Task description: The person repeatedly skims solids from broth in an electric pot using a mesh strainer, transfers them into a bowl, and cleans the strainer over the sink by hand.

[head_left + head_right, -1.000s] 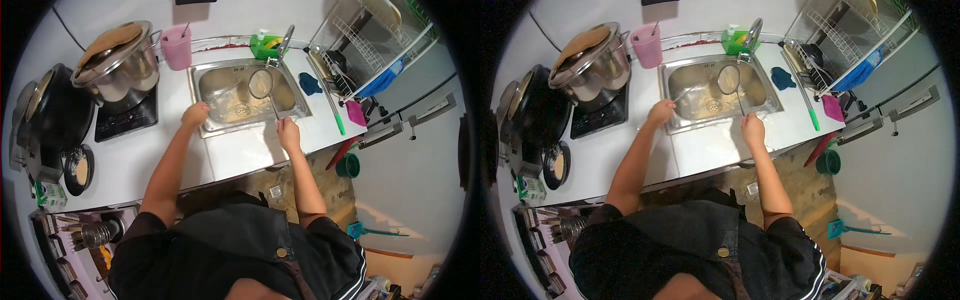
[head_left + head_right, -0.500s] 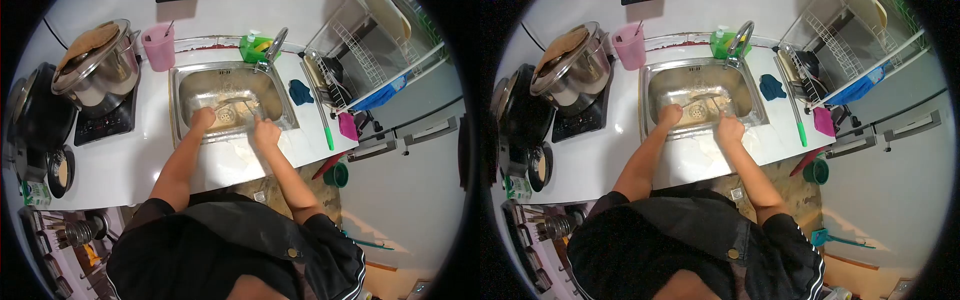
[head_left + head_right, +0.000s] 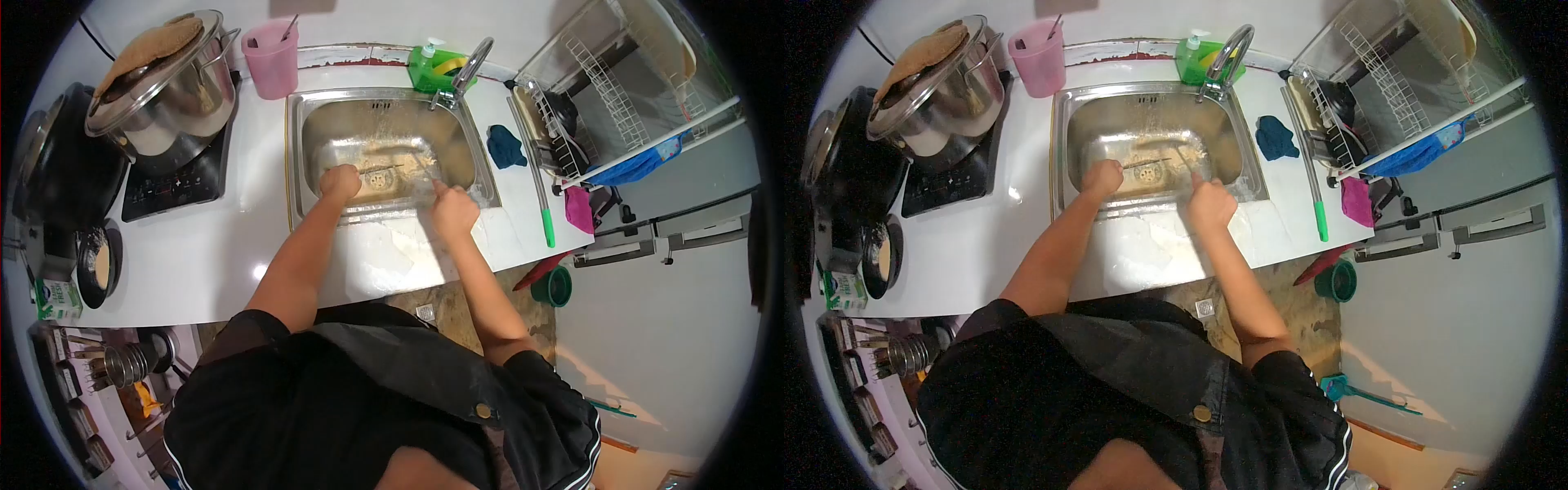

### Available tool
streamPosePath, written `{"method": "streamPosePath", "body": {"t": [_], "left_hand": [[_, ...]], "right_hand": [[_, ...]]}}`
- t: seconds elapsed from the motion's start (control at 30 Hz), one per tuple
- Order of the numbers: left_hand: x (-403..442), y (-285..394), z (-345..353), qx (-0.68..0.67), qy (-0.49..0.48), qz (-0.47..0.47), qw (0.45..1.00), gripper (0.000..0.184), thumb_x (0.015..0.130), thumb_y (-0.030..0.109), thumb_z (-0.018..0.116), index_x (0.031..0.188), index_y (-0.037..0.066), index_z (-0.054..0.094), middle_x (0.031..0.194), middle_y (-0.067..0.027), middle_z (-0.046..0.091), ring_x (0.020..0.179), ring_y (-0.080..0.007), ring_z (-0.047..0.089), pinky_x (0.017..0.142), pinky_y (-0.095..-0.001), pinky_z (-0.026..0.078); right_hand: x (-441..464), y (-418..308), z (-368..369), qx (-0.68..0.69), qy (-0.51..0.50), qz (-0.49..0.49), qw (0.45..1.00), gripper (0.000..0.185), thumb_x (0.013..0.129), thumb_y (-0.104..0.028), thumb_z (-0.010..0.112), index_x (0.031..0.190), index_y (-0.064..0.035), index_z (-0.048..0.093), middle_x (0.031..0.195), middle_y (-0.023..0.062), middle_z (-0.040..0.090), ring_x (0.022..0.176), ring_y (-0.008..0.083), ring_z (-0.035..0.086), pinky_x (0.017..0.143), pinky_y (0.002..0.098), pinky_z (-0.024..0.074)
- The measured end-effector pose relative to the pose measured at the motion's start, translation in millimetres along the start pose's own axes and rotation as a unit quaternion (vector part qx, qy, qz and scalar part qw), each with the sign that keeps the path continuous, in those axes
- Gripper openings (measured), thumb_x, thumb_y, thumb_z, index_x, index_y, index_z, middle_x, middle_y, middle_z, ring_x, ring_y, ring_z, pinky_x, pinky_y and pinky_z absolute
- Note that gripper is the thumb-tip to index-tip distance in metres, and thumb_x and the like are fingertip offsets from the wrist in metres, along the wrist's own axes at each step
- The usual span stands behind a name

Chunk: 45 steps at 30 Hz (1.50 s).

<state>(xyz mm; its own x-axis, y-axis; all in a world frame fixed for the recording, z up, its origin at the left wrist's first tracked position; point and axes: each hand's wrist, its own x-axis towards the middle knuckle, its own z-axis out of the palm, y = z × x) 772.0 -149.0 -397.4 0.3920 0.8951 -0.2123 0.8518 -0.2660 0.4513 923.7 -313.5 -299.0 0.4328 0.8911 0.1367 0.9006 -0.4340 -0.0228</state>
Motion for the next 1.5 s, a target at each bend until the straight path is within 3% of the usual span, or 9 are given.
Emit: {"method": "streamPosePath", "body": {"t": [0.1, 0.27, 0.47, 0.6, 0.67, 1.0, 1.1, 1.3, 1.5], "left_hand": [[-1.0, 2.6, -5.7, -0.011, 0.011, 0.001, 1.0, 0.022, 0.077, 0.023, 0.048, 0.09, 0.014, 0.065, 0.094, -0.0113, 0.062, 0.087, -0.0301, 0.059, 0.073, -0.0407, 0.046], [-12.2, 11.4, -12.0, 0.035, 0.011, 0.017, 0.999, 0.021, 0.076, 0.022, 0.05, 0.089, 0.015, 0.065, 0.09, -0.01, 0.063, 0.086, -0.0288, 0.06, 0.071, -0.0403, 0.047], [-2.5, 4.0, -5.0, 0.025, -0.013, 0.007, 1.0, 0.021, 0.077, 0.024, 0.048, 0.089, 0.017, 0.064, 0.094, -0.0107, 0.062, 0.089, -0.031, 0.058, 0.075, -0.0423, 0.045], [-5.0, 6.5, -3.1, 0.013, 0.017, -0.002, 1.0, 0.021, 0.076, 0.023, 0.049, 0.088, 0.017, 0.064, 0.092, -0.0106, 0.062, 0.088, -0.0304, 0.058, 0.074, -0.0424, 0.045], [-6.7, 5.4, -2.8, 0.024, 0.024, 0.018, 0.999, 0.02, 0.075, 0.023, 0.049, 0.088, 0.018, 0.064, 0.092, -0.0108, 0.062, 0.088, -0.03, 0.058, 0.074, -0.0422, 0.045], [-4.5, 3.3, -1.7, 0.007, 0.041, 0.027, 0.999, 0.019, 0.074, 0.023, 0.051, 0.086, 0.017, 0.064, 0.09, -0.0119, 0.062, 0.085, -0.0311, 0.058, 0.072, -0.043, 0.045], [-4.0, 7.1, -5.3, 0.03, 0.031, 0.024, 0.999, 0.018, 0.075, 0.024, 0.051, 0.085, 0.016, 0.064, 0.09, -0.0121, 0.062, 0.085, -0.0314, 0.058, 0.071, -0.0429, 0.045], [-2.1, 3.0, -3.5, 0.029, 0.037, 0.04, 0.998, 0.018, 0.073, 0.023, 0.052, 0.085, 0.016, 0.064, 0.089, -0.0123, 0.062, 0.085, -0.0318, 0.058, 0.071, -0.0429, 0.045], [-4.3, 10.9, -10.4, 0.033, 0.078, 0.028, 0.996, 0.016, 0.073, 0.022, 0.054, 0.084, 0.016, 0.065, 0.086, -0.013, 0.062, 0.083, -0.0311, 0.059, 0.07, -0.0423, 0.046]], "right_hand": [[0.7, -3.8, -5.3, 0.039, 0.063, 0.068, 0.995, 0.03, 0.075, -0.019, 0.051, 0.103, -0.0232, 0.061, 0.076, 0.0113, 0.058, 0.068, 0.029, 0.06, 0.056, 0.0387, 0.0473], [-3.1, -6.5, -2.3, 0.006, -0.108, 0.051, 0.993, 0.031, 0.071, -0.018, 0.053, 0.1, -0.0242, 0.063, 0.08, 0.0119, 0.061, 0.071, 0.0279, 0.061, 0.061, 0.0386, 0.0477], [-4.4, -1.3, -28.0, 0.071, 0.028, 0.117, 0.99, 0.024, 0.069, -0.018, 0.054, 0.091, -0.0202, 0.064, 0.082, 0.0105, 0.062, 0.078, 0.0277, 0.061, 0.064, 0.0381, 0.0475], [-8.7, -1.0, -20.3, 0.059, 0.036, 0.13, 0.989, 0.024, 0.068, -0.017, 0.056, 0.09, -0.0198, 0.065, 0.081, 0.0099, 0.062, 0.078, 0.0274, 0.061, 0.065, 0.0374, 0.0474], [-9.6, 1.3, -9.0, 0.051, -0.079, 0.074, 0.993, 0.024, 0.069, -0.018, 0.056, 0.091, -0.0202, 0.066, 0.079, 0.0108, 0.062, 0.074, 0.0276, 0.061, 0.063, 0.0382, 0.0471], [-11.6, -4.0, -18.4, 0.081, 0.06, 0.121, 0.987, 0.021, 0.071, -0.017, 0.053, 0.088, -0.0201, 0.066, 0.08, 0.0124, 0.063, 0.076, 0.0287, 0.061, 0.062, 0.0397, 0.0465], [-8.6, -1.3, -18.0, 0.054, -0.062, 0.074, 0.994, 0.021, 0.072, -0.016, 0.053, 0.089, -0.0199, 0.065, 0.075, 0.0123, 0.062, 0.072, 0.029, 0.061, 0.061, 0.04, 0.0462], [-6.5, 1.4, -17.4, 0.101, 0.106, 0.116, 0.982, 0.02, 0.069, -0.016, 0.053, 0.085, -0.019, 0.065, 0.07, 0.0115, 0.061, 0.072, 0.0295, 0.061, 0.061, 0.0404, 0.0457], [-2.8, -3.4, -27.9, 0.043, -0.035, 0.054, 0.997, 0.023, 0.068, -0.014, 0.054, 0.088, -0.0184, 0.065, 0.073, 0.0122, 0.06, 0.07, 0.0292, 0.06, 0.059, 0.041, 0.0456]]}}
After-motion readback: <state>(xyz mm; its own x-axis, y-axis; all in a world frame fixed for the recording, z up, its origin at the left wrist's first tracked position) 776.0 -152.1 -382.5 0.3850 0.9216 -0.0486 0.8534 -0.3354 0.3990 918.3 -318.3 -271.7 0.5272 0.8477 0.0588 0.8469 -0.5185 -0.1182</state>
